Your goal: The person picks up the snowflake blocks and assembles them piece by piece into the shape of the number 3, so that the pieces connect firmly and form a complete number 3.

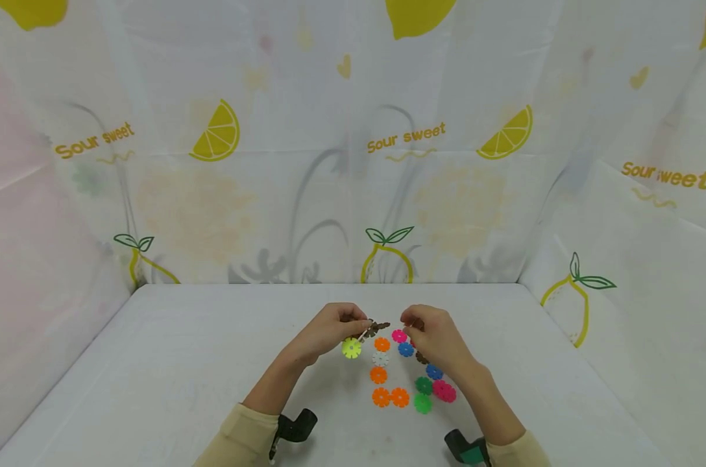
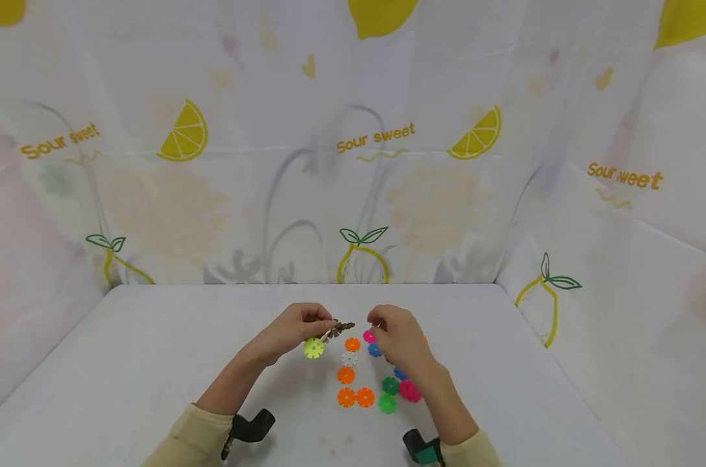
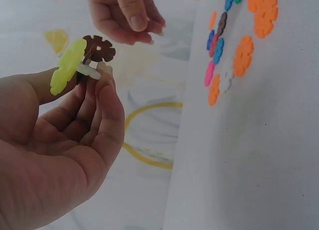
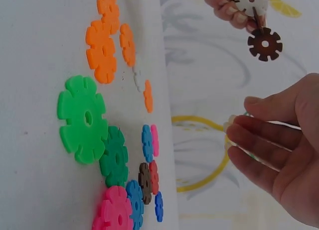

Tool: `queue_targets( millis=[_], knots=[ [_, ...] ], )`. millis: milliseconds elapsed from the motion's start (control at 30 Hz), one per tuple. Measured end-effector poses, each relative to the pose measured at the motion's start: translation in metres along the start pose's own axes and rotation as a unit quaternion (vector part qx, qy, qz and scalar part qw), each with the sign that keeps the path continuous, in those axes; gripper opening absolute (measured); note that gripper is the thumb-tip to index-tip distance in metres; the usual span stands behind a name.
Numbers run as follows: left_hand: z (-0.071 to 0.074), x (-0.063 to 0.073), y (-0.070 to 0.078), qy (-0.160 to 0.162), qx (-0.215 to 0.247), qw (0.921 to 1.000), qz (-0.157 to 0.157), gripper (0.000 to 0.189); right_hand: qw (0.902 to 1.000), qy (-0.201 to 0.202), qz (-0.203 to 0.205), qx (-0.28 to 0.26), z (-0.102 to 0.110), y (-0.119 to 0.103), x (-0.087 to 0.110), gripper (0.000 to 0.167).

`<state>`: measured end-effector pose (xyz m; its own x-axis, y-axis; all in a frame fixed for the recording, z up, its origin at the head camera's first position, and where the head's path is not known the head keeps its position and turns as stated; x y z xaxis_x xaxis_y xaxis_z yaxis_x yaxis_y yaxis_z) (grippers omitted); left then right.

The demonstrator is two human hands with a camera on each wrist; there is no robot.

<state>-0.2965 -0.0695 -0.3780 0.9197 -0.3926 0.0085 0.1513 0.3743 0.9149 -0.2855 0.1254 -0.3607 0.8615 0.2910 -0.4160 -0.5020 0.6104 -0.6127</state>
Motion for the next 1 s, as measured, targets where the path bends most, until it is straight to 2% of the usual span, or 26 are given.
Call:
queue_targets(
  millis=[200,400,800,1000],
  knots=[
    [0.003,0.001,-0.002,0.005,0.002,1.0000,-0.002,0.021,0.9967,-0.040,-0.068,0.016,-0.003,0.010,0.000,0.014],
    [0.006,0.002,-0.003,0.010,0.004,0.9999,-0.003,0.022,0.9876,-0.094,-0.118,0.043,-0.010,0.018,0.001,0.018],
    [0.009,0.004,-0.005,0.006,0.006,1.0000,-0.003,0.021,0.9657,-0.143,-0.164,0.141,-0.020,0.035,0.013,0.014],
    [0.006,0.007,-0.008,0.001,0.004,1.0000,0.003,0.022,0.9659,-0.156,-0.165,0.124,-0.024,0.038,0.017,0.013]
  ],
)
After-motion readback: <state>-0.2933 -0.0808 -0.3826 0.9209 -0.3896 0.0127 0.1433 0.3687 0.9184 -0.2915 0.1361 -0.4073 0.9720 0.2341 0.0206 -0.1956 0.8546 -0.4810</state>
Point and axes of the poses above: each hand's wrist, its own x-axis away from the middle knuckle, its own z-axis out of the back of the hand, y = z × x, the point moved 6 cm from there along -x, towards the middle knuckle, and after that the axes turned 6 degrees about -x, right-handed, at the moved point
